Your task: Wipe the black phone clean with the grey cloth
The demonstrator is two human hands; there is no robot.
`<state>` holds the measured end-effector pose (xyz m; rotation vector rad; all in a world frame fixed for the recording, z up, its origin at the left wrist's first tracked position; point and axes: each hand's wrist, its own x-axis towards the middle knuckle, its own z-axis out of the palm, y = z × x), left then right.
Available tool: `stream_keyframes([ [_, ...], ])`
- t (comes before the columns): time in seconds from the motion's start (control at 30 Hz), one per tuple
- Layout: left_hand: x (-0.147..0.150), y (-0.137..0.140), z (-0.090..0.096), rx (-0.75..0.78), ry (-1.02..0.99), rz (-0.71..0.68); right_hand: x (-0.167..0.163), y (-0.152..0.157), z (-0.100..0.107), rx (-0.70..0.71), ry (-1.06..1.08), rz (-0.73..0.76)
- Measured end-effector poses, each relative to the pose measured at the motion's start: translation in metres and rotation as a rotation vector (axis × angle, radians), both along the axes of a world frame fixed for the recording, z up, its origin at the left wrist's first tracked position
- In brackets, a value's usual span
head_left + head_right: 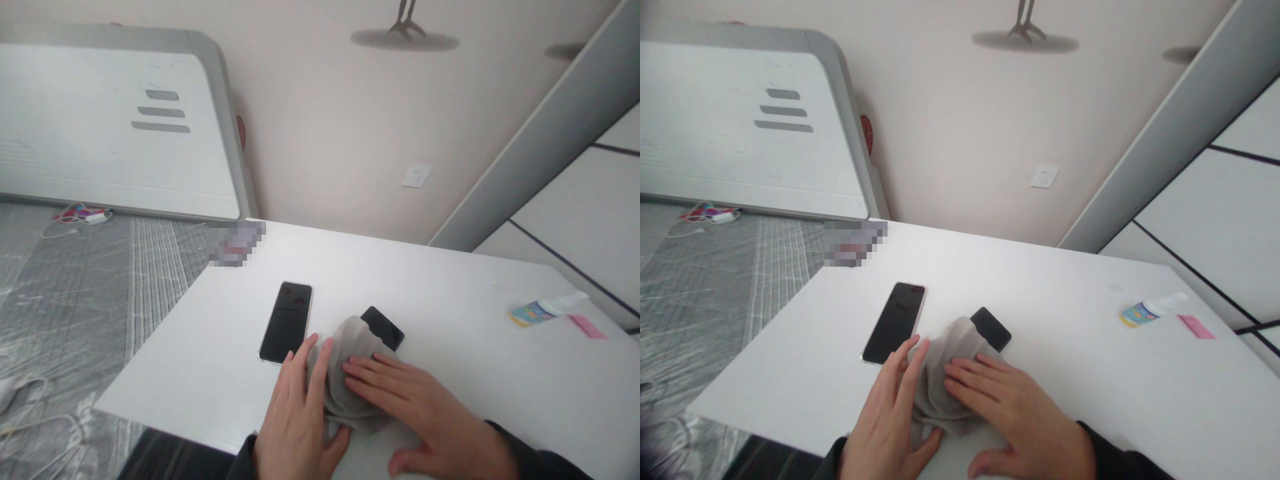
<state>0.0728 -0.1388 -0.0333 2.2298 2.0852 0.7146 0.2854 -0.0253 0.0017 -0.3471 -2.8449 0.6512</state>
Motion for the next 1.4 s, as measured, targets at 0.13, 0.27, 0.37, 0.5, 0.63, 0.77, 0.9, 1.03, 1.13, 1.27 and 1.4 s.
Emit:
stream_keyframes([
  [0.13, -0.017, -0.008, 0.001, 0.027, 0.136, -0.050, 0.019, 0.053, 0.000, 0.004, 0.133, -0.276],
  [0.27, -0.039, -0.001, 0.025, 0.096, 0.267, -0.252, 0.026, 0.086, -0.005, -0.110, 0.047, -0.205],
  [0.37, -0.035, 0.022, 0.042, 0.070, 0.327, -0.451, 0.025, 0.086, -0.006, -0.189, 0.053, -0.137],
  [0.5, -0.014, 0.054, 0.039, -0.040, 0.429, -0.593, 0.025, 0.081, -0.004, -0.206, 0.120, -0.130],
  [0.63, -0.009, 0.076, 0.032, -0.107, 0.511, -0.683, 0.027, 0.085, -0.004, -0.203, 0.148, -0.143],
  [0.77, 0.000, 0.104, 0.036, -0.169, 0.484, -0.816, 0.027, 0.092, -0.012, -0.183, 0.175, -0.117],
  [0.9, 0.014, 0.129, 0.037, -0.200, 0.389, -0.939, 0.029, 0.093, -0.021, -0.174, 0.196, -0.129],
  [1.03, 0.003, 0.120, 0.037, -0.192, 0.400, -0.926, 0.032, 0.092, -0.021, -0.189, 0.184, -0.156],
  [1.13, -0.020, 0.095, 0.039, -0.179, 0.484, -0.844, 0.033, 0.093, -0.018, -0.250, 0.198, -0.147],
  [1.27, -0.049, 0.069, 0.044, -0.145, 0.606, -0.814, 0.031, 0.095, -0.017, -0.300, 0.234, -0.130],
  [1.4, -0.048, 0.076, 0.047, -0.177, 0.565, -0.888, 0.030, 0.095, -0.017, -0.285, 0.235, -0.129],
])
